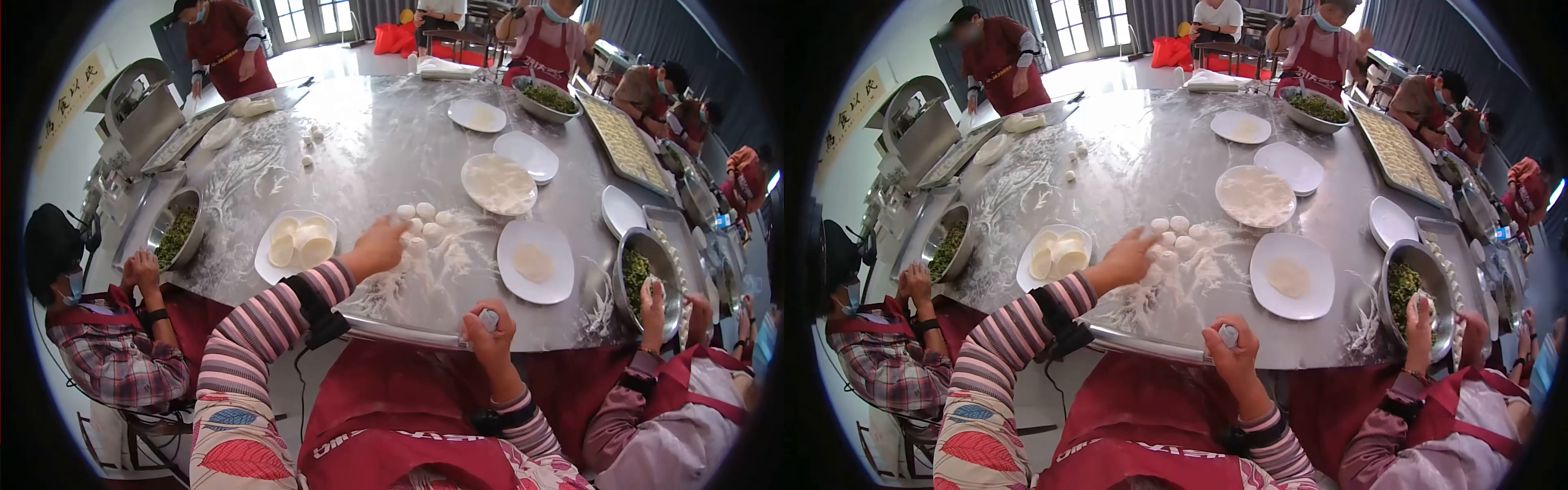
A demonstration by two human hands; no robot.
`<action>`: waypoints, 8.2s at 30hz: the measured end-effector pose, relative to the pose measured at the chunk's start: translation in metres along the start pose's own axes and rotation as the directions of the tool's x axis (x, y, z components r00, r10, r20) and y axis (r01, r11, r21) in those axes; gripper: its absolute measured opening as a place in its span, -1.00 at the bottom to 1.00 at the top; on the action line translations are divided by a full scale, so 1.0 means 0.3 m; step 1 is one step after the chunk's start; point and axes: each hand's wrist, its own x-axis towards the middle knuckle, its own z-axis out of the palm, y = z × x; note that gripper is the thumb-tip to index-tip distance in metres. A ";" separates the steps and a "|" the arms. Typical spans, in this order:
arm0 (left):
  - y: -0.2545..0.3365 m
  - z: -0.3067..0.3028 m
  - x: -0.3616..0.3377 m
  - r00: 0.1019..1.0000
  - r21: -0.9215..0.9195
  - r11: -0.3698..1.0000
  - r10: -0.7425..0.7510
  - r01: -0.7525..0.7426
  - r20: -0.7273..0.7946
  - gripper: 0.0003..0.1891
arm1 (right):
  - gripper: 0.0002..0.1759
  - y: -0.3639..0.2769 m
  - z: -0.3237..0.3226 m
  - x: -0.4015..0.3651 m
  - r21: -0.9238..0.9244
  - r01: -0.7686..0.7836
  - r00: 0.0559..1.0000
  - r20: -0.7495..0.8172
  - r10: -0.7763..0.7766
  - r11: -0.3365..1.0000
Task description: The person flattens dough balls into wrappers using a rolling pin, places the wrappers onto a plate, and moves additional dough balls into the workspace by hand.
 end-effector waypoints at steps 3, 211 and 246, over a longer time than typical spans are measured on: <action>0.015 0.000 -0.041 0.989 -0.023 0.991 -0.132 0.134 0.073 -0.42 | -0.88 -0.029 0.004 -0.032 -0.015 -0.014 1.000 -0.019 0.014 1.000; 0.097 0.149 -0.086 0.973 -0.429 0.875 0.225 -0.224 -0.050 -0.85 | -0.77 0.103 0.092 0.268 -0.565 0.152 0.939 -0.175 -0.297 0.811; 0.066 0.147 -0.050 0.966 -0.362 0.900 0.260 -0.244 -0.005 -0.85 | -0.79 0.130 0.099 0.292 -0.596 0.110 0.948 -0.177 -0.264 0.796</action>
